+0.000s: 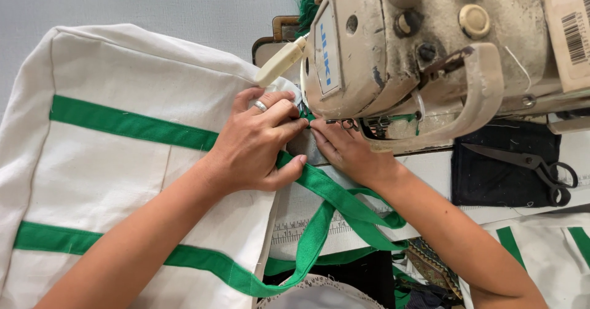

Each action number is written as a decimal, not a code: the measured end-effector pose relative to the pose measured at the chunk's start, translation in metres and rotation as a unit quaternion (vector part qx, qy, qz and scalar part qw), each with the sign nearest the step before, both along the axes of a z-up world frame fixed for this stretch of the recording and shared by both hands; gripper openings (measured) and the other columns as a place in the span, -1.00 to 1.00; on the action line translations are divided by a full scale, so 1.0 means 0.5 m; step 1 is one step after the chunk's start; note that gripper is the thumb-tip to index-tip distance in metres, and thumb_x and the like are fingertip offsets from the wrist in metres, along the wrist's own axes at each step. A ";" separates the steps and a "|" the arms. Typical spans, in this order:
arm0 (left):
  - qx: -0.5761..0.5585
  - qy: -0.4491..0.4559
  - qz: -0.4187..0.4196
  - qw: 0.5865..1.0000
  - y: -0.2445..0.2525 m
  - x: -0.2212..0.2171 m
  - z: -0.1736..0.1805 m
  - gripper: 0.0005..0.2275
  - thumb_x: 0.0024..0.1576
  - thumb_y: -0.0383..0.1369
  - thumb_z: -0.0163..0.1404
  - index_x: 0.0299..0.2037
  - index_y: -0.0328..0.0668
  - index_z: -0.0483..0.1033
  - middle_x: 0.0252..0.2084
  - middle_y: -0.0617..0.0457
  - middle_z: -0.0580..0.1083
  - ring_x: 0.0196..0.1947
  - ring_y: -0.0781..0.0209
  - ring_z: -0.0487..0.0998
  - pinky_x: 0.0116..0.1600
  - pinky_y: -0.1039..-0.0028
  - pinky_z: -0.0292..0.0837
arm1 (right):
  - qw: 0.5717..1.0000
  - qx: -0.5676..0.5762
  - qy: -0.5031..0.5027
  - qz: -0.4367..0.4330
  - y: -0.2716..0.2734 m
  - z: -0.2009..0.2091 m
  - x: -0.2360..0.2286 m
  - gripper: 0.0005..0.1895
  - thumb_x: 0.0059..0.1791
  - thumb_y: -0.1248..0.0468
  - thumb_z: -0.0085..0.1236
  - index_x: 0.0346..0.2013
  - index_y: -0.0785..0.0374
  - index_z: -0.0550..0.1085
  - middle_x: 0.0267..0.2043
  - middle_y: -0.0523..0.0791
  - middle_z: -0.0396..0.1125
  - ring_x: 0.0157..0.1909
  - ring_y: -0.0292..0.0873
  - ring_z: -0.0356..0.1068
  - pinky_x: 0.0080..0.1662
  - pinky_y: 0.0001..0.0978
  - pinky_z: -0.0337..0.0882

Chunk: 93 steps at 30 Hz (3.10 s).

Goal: Sewing straps onto tote bags and trimming excess fabric using an industrial sewing machine and scissors.

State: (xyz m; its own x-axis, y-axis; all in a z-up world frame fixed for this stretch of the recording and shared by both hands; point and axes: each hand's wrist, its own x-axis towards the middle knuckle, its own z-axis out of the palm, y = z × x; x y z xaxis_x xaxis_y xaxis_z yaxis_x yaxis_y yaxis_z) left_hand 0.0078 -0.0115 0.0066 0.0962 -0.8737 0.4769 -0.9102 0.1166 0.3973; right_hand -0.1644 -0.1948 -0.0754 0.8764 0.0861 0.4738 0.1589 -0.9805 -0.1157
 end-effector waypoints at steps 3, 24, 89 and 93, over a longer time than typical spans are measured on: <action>-0.003 -0.009 0.001 1.000 0.000 -0.001 -0.004 -0.59 0.08 -0.06 -0.03 -0.13 -0.25 0.60 -0.16 -0.02 0.44 0.17 -0.12 0.49 0.23 -0.03 0.12 | 0.997 -0.075 0.012 -0.028 0.014 0.083 0.014 -0.82 0.14 0.24 0.15 0.04 0.12 0.50 -0.03 -0.20 0.45 -0.08 -0.17 0.49 0.05 -0.29 0.46; 0.009 -0.159 -0.021 0.987 0.000 -0.014 -0.014 -0.49 0.20 -0.03 -0.16 -0.02 -0.42 0.56 -0.10 -0.12 0.41 0.20 -0.23 0.48 0.24 -0.25 0.24 | 0.999 -0.007 -0.001 -0.041 -0.027 0.079 -0.026 -0.76 0.06 0.20 0.18 0.02 0.06 0.59 -0.03 -0.19 0.55 -0.11 -0.10 0.58 -0.33 -0.21 0.44; 0.022 -0.132 -0.038 0.990 0.020 0.001 -0.018 -0.49 0.16 0.01 -0.15 -0.01 -0.31 0.58 -0.11 -0.12 0.44 0.19 -0.25 0.49 0.23 -0.30 0.23 | 0.999 -0.006 -0.002 -0.041 -0.077 0.199 -0.163 -0.74 0.05 0.42 0.00 -0.01 0.25 0.55 -0.22 -0.06 0.42 0.00 0.14 0.42 0.18 0.05 0.37; 0.032 -0.137 -0.045 0.989 0.019 0.000 -0.018 -0.50 0.17 0.00 -0.17 -0.01 -0.30 0.60 0.08 -0.16 0.39 0.25 -0.22 0.45 0.29 -0.29 0.18 | 0.979 -0.147 0.097 0.102 -0.065 0.188 -0.060 -0.53 0.15 0.15 -0.11 0.37 0.04 0.37 0.43 -0.19 0.26 0.40 -0.16 0.31 0.26 0.13 0.33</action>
State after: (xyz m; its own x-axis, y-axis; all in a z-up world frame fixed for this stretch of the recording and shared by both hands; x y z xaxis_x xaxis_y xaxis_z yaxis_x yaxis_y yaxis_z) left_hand 0.0077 -0.0023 -0.0023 -0.1089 -0.9024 0.4169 -0.9716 0.1853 0.1474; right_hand -0.1946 -0.2273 0.0184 0.8981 0.3756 0.2289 0.3570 -0.9264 0.1196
